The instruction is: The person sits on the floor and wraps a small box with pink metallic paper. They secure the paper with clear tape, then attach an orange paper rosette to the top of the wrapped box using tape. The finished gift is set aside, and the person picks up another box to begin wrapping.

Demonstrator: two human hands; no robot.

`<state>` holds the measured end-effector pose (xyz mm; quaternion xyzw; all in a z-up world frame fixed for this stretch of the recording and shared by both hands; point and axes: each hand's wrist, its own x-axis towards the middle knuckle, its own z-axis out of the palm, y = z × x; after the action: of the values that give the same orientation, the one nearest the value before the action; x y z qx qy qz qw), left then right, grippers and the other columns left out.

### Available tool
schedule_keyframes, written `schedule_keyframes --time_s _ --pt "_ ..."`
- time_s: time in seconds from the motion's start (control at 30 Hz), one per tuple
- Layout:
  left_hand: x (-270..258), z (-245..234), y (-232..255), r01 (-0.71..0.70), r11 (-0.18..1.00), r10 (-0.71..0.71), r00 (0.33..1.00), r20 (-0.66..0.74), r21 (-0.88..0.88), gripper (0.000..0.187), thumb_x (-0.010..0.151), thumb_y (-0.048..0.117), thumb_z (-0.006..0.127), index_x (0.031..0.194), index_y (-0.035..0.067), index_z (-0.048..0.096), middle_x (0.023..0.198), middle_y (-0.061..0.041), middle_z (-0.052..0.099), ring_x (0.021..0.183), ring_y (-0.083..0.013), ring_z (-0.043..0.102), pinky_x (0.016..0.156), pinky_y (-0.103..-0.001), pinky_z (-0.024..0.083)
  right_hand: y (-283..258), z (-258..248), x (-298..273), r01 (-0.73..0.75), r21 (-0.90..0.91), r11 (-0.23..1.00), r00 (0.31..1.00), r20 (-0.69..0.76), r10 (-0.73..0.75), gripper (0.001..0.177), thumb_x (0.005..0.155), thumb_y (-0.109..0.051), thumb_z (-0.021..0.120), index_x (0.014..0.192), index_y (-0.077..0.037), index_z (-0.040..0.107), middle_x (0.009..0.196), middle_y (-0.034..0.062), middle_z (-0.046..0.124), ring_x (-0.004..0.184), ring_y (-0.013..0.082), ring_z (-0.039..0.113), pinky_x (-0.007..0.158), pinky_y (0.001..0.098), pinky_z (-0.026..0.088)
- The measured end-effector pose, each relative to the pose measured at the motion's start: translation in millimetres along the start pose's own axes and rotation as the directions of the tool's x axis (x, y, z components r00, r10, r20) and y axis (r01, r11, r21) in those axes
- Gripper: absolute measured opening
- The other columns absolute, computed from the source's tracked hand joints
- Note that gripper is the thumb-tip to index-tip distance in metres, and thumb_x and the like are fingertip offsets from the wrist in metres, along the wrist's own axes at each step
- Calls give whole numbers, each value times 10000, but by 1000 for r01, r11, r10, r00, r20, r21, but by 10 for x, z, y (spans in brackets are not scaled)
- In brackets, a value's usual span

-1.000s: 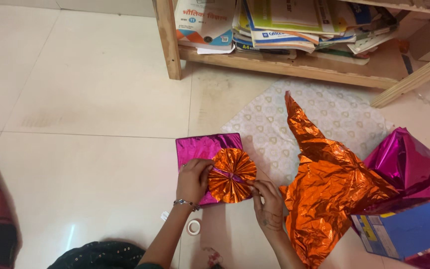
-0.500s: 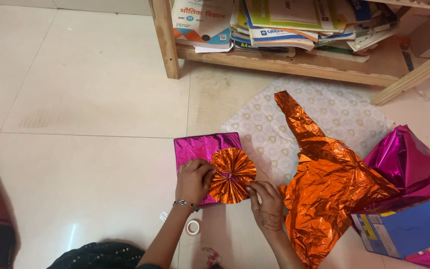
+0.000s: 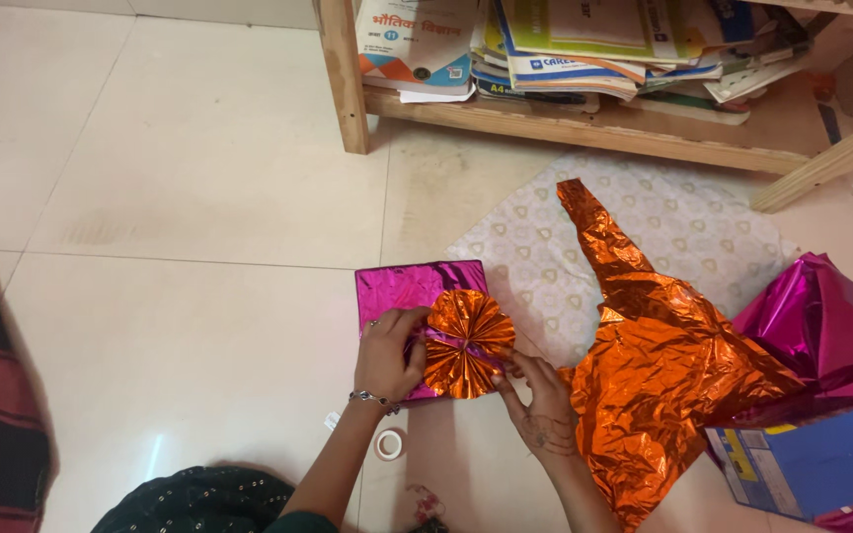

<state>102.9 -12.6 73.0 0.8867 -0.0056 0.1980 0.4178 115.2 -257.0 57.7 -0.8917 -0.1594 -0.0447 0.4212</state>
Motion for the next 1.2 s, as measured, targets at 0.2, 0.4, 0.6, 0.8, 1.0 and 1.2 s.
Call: schedule_keyframes --time_s 0.2,0.4,0.6,0.8,1.0,1.2 --pt "14 65 -1 1 994 -9 997 77 105 163 787 114 699 924 151 778 946 -41 699 893 -251 653 867 -436 449 -15 60 -54 83 -100 991 986 -136 -96 201 843 -186 786 998 -62 757 968 88 724 904 243 689 802 336 550" --pt "0 162 -76 -17 990 17 1000 3 142 113 871 130 698 956 141 772 949 -39 702 901 -274 646 850 -435 453 -76 79 -55 32 -154 988 982 -178 -60 146 864 -159 769 969 -57 758 879 83 724 829 251 685 755 354 537" --pt "-13 158 -58 15 989 -15 1000 1 148 145 913 107 651 1009 131 756 978 -59 704 896 -288 640 858 -438 453 -85 45 -69 61 -113 992 982 -171 -79 152 887 -113 722 1023 -47 739 930 100 724 843 262 701 775 353 546" --pt "-5 63 -10 -18 994 13 999 46 106 286 776 88 667 1042 138 760 995 -70 696 939 -274 635 885 -441 437 -49 6 -66 91 -81 993 983 -150 -103 235 831 -119 729 1054 -48 742 999 102 706 964 269 673 859 364 539" --pt "4 59 4 -19 993 12 998 60 118 191 765 140 717 947 147 775 973 -54 699 939 -259 638 889 -431 436 -14 83 -62 94 -210 973 982 -143 -125 265 797 -224 816 991 -58 746 1007 93 689 997 284 633 882 385 505" --pt "2 101 -7 1 991 -7 999 41 134 121 800 148 722 913 145 765 946 -38 696 909 -246 641 856 -427 436 -7 139 -66 -1 -211 977 983 -177 -37 208 823 -223 801 965 -76 758 1034 80 682 1031 282 620 912 388 497"
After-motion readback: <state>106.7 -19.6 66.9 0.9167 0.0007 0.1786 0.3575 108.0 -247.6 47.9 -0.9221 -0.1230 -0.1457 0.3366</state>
